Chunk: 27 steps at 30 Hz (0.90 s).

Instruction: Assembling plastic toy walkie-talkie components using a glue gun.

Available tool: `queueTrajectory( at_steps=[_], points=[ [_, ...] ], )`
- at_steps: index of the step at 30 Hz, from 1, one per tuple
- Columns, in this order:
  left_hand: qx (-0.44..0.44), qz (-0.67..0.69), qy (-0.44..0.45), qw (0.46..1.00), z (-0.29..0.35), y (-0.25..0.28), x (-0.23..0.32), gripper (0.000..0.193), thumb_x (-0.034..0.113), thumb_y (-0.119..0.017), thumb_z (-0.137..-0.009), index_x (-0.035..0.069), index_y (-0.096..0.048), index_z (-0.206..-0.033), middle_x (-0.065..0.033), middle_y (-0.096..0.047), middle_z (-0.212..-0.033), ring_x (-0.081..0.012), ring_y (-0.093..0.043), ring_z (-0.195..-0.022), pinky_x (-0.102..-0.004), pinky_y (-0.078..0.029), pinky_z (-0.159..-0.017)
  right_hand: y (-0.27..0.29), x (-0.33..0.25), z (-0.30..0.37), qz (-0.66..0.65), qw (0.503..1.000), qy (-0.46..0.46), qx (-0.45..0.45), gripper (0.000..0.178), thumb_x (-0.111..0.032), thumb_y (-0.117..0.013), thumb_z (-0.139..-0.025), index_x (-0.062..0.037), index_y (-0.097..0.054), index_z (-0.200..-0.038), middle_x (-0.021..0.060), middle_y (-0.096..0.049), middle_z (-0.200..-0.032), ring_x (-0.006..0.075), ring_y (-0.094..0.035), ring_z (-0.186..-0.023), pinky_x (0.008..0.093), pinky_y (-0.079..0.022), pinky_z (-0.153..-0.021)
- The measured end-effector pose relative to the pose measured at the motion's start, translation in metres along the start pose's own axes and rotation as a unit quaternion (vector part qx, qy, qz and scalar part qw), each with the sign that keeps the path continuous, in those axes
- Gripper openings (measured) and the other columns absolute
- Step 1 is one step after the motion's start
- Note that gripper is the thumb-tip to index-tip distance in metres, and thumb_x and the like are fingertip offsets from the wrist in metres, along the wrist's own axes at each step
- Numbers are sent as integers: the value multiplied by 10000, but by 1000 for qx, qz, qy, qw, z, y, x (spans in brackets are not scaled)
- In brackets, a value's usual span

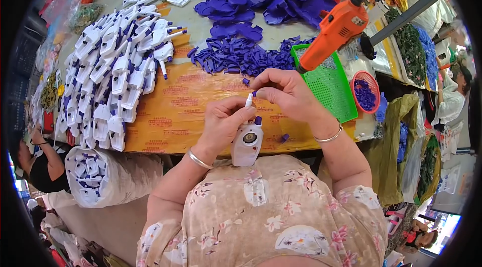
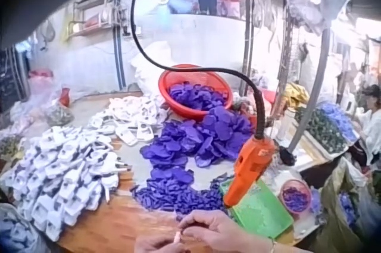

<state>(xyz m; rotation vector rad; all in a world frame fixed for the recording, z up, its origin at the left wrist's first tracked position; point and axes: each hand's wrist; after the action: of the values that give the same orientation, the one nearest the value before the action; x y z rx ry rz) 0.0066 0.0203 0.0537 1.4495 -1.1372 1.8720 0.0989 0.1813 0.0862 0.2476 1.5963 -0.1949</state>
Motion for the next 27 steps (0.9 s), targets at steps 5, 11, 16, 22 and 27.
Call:
queueTrajectory(
  at_steps=[5, 11, 16, 22, 27],
  points=[
    [-24, -15, 13, 1000, -2, 1, -2, 109, 61, -632, -823, -10, -652, -903, -45, -648, -756, -94, -606, -675, -229, -491, -622, 10, -5, -8, 113, 990, 71, -48, 70, 5, -575, -819, 17, -626, -865, 17, -590, -757, 68, -501, -664, 230, -404, -596],
    [-29, -6, 7, 1000, -3, -6, 0, 86, 55, -623, -832, -16, -653, -871, -10, -626, -726, -47, -549, -635, -198, -447, -563, 17, -23, -19, 158, 978, 42, -126, 73, -34, -571, -836, 15, -617, -867, -3, -560, -714, 55, -455, -616, 219, -361, -552],
    [-37, -29, -9, 999, -2, -5, -3, 84, 55, -622, -833, -16, -654, -866, -5, -625, -714, -46, -549, -632, -196, -438, -557, 22, -24, -25, 184, 966, 8, -180, 77, -47, -569, -845, 12, -610, -871, 11, -564, -715, 70, -475, -629, 230, -388, -570],
    [-48, -43, -8, 998, 0, -3, -3, 110, 75, -624, -837, -18, -649, -889, -35, -640, -741, -86, -595, -669, -225, -481, -621, 20, -20, -23, 248, 946, 128, -162, 98, -69, -591, -831, 15, -609, -878, 64, -602, -750, 133, -560, -688, 277, -455, -643],
    [-40, -56, -14, 998, 1, -5, -5, 107, 69, -613, -841, -21, -650, -884, -36, -638, -741, -82, -584, -660, -225, -478, -623, 20, -19, -25, 232, 953, 28, -191, 81, -50, -602, -811, 19, -616, -851, 87, -604, -753, 177, -588, -700, 278, -462, -639]
  ],
)
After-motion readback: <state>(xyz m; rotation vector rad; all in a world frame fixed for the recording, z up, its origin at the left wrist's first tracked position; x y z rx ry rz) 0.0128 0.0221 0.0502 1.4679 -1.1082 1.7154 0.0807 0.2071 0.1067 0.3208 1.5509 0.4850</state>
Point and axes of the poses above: each hand's wrist, its own z-axis away from the middle knuckle, its own y-axis out of the back of the hand, x = y × z
